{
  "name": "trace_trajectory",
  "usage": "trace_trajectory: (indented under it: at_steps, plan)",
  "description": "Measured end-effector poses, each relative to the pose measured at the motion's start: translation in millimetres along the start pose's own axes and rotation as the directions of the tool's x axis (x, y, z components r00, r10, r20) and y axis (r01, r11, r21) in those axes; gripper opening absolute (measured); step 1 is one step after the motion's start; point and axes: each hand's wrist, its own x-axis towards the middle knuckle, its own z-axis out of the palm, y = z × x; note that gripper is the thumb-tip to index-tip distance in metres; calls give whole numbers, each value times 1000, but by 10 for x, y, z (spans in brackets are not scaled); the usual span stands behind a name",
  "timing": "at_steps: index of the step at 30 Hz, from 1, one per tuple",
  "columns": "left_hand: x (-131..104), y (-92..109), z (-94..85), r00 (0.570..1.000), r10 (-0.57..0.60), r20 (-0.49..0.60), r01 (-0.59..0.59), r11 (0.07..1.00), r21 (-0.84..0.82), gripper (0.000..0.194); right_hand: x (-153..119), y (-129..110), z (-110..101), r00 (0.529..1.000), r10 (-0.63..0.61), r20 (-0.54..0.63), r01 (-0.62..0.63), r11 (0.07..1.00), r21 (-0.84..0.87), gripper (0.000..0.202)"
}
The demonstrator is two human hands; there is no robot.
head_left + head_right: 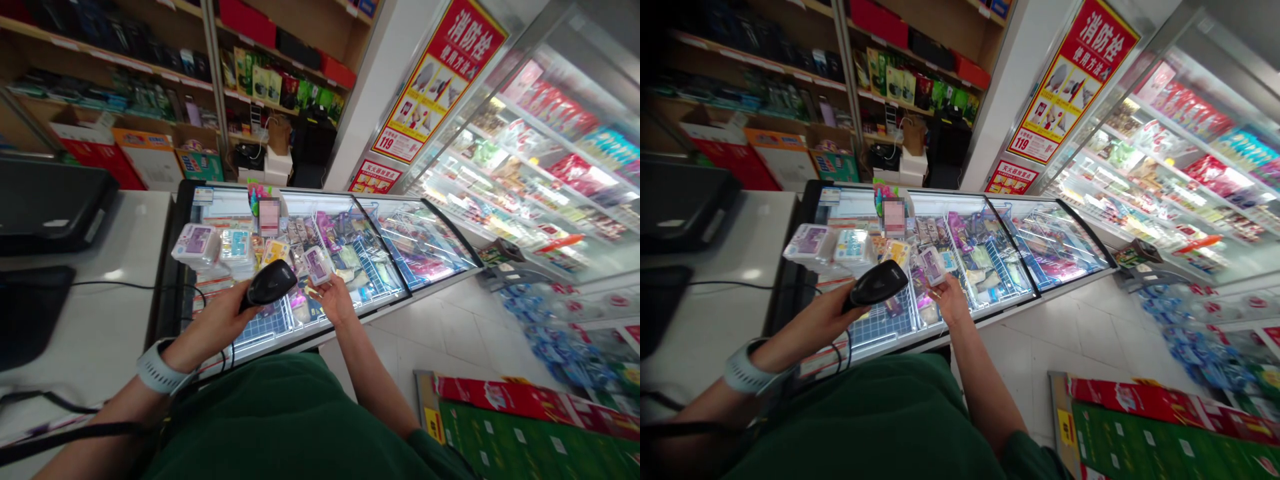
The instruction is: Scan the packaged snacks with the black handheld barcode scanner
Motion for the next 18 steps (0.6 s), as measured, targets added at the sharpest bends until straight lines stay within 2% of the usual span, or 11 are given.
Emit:
trace_trajectory:
  at_steps: [5, 10, 18]
  plan:
    - [-4, 141, 79, 1000, 16, 16, -15, 997, -75, 47, -5, -9, 15, 999, -20, 26, 20, 1000, 11, 30]
    - [20, 103, 117, 999, 28, 29, -25, 995, -92, 50, -37, -28, 18, 999, -21, 34, 20, 1000, 18, 31]
    - [27, 146, 66, 995, 70, 75, -66, 996, -53, 54, -56, -42, -1, 1000, -12, 10, 12, 1000, -4, 31]
